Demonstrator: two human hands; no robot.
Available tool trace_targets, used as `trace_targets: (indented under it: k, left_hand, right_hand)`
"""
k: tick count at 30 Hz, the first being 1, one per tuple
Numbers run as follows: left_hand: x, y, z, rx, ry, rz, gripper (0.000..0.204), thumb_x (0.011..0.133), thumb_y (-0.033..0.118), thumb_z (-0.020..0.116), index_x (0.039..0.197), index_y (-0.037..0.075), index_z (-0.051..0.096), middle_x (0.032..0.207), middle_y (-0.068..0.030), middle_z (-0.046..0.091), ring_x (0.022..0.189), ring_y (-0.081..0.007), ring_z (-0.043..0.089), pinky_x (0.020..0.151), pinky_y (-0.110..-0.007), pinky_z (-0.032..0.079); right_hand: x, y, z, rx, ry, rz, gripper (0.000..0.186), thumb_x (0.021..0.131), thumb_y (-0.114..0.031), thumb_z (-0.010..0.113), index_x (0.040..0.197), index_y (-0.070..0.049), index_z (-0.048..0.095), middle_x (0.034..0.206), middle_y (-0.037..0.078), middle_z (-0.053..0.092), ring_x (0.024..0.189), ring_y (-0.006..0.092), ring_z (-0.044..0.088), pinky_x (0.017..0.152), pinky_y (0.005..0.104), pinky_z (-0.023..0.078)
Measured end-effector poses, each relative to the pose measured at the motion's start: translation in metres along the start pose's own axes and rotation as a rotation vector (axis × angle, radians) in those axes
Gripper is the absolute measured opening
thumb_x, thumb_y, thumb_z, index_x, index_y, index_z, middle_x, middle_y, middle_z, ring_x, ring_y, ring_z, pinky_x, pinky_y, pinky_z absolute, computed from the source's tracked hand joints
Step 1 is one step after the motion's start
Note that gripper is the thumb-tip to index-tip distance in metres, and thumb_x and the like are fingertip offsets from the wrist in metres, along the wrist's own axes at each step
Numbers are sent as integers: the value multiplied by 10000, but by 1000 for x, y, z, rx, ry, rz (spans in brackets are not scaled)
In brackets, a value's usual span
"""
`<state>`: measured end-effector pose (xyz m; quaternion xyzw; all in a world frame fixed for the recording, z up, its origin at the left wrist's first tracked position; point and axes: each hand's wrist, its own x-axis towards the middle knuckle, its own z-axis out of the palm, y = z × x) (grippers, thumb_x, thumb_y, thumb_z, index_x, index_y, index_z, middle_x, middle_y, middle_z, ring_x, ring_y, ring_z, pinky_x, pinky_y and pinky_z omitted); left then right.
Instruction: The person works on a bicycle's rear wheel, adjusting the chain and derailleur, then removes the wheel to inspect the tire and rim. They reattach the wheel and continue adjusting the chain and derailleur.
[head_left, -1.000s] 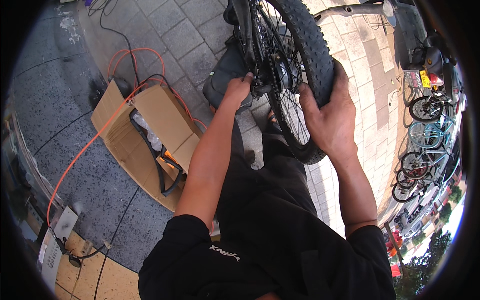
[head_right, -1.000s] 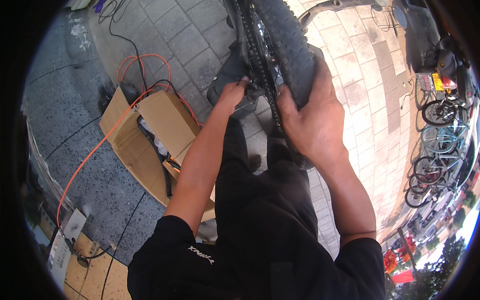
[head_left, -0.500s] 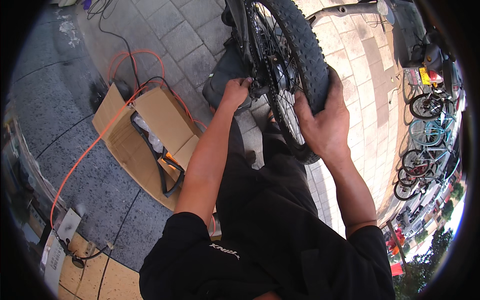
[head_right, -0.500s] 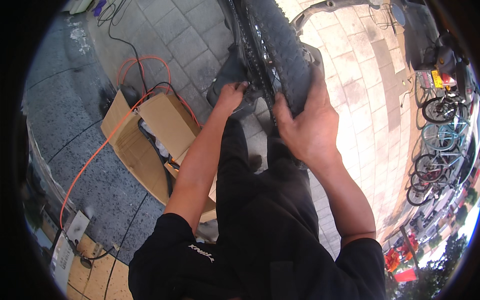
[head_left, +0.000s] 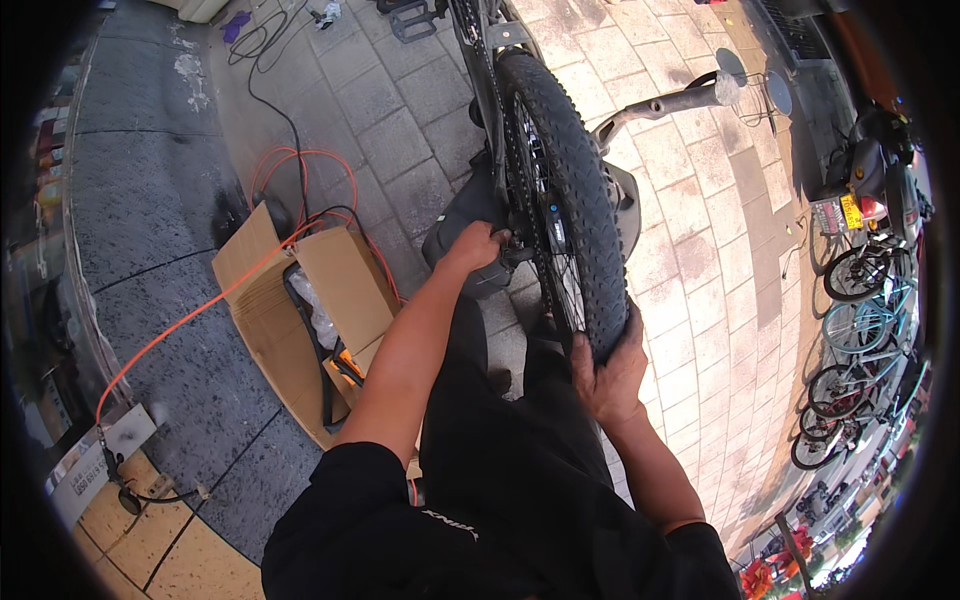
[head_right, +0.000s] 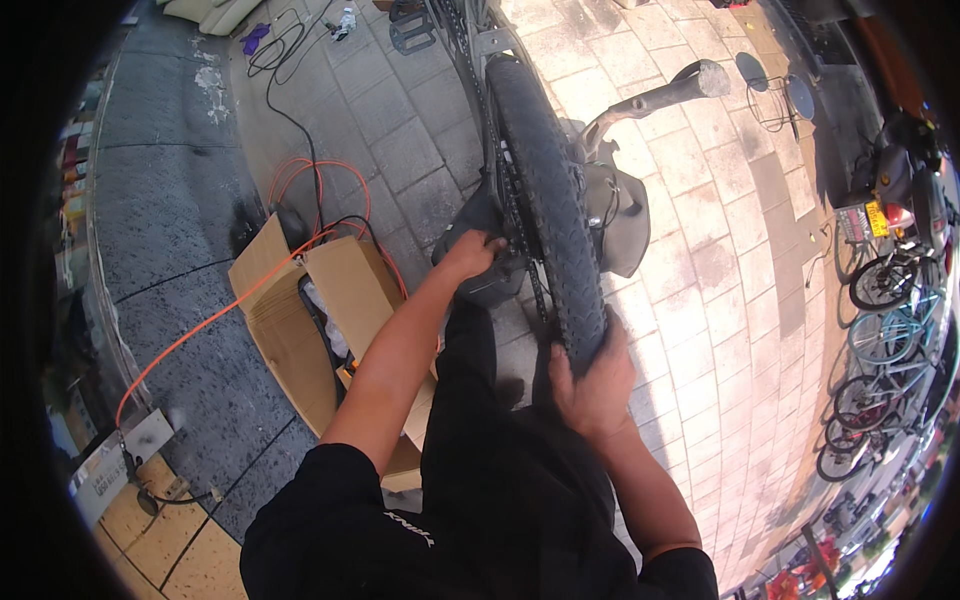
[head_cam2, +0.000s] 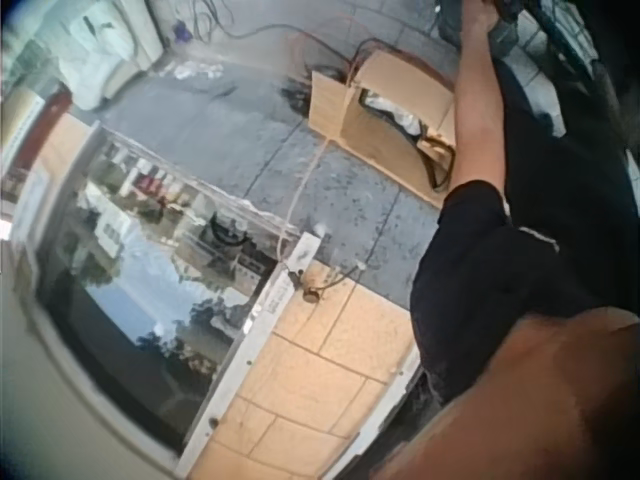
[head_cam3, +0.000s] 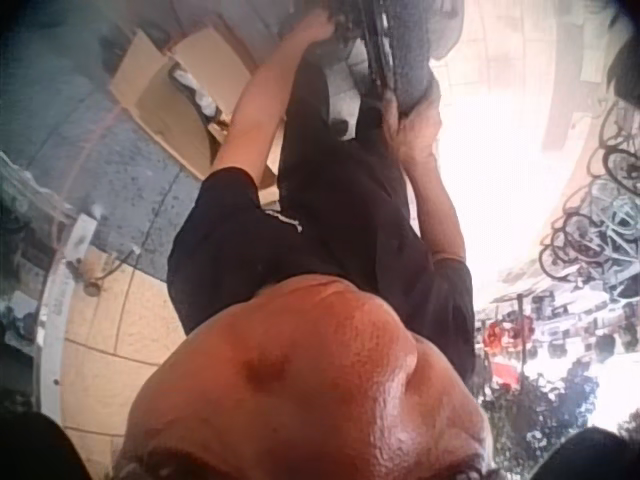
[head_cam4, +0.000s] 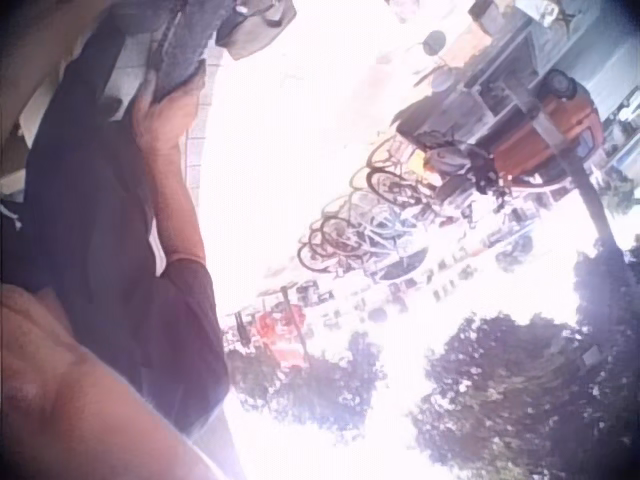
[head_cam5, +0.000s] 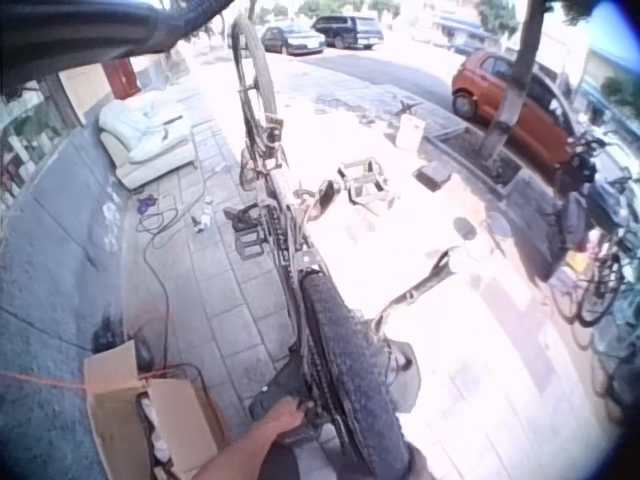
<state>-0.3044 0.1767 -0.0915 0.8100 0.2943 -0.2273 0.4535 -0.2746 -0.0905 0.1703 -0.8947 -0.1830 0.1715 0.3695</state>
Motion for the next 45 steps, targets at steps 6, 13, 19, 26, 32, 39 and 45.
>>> trace_targets:
  k: [6, 13, 19, 26, 32, 39, 45]
  left_hand:
    - [-2, 26, -8, -23, -74, -67, 427, 989, 380, 636, 1074, -29, 724, 1011, -286, 704, 989, -436, 679, 860, -461, 503]
    - [-8, 37, -20, 121, -119, -24, 431, 1005, 375, 609, 1136, -25, 705, 1058, -299, 694, 1028, -431, 672, 875, -461, 499]
    - [7, 26, -27, 177, -169, 164, 418, 1005, 319, 595, 1111, -75, 682, 1103, -311, 680, 1087, -460, 641, 939, -476, 498]
    - [9, 19, -32, 170, -283, 116, 398, 991, 304, 587, 1118, -60, 685, 1139, -300, 682, 1105, -451, 645, 949, -481, 495]
    - [11, 25, -27, 213, -253, 171, 347, 976, 271, 593, 1095, -39, 693, 1097, -281, 694, 1085, -447, 651, 927, -492, 510]
    - [16, 9, -4, 288, -172, 141, 273, 922, 239, 620, 1065, 22, 704, 1078, -222, 716, 1042, -430, 670, 874, -515, 541]
    - [12, 26, -20, 405, -236, 165, 270, 894, 242, 626, 1052, 48, 726, 1070, -232, 720, 1022, -417, 684, 866, -508, 552]
  right_hand:
    - [-104, 72, -1, -188, -137, 180, 672, 869, -216, 717, 1409, 66, 432, 1313, 316, 539, 1230, 490, 513, 1060, 554, 406]
    - [-102, 108, -35, -136, -87, 213, 429, 913, -100, 614, 1312, 46, 552, 1085, 247, 670, 996, 407, 673, 862, 485, 544]
    - [-14, 35, -56, 93, 43, 139, 369, 995, -159, 614, 1273, 82, 585, 1129, 264, 664, 1047, 394, 670, 926, 440, 530]
    - [16, -13, -38, -109, -6, -153, 716, 888, -360, 785, 1359, 97, 499, 1262, 308, 579, 1115, 485, 594, 958, 504, 499]
    - [-84, 97, -7, -189, -106, -152, 689, 874, -378, 766, 1339, 62, 512, 1249, 270, 590, 1089, 439, 592, 925, 521, 489]
    - [-116, 146, -34, -629, -676, 327, 349, 912, -312, 675, 1068, -4, 728, 1021, 229, 715, 941, 408, 703, 873, 512, 549]
    - [-44, 106, -47, -174, -75, 334, 297, 969, -234, 667, 1114, 20, 711, 1019, 245, 724, 904, 356, 729, 807, 452, 569]
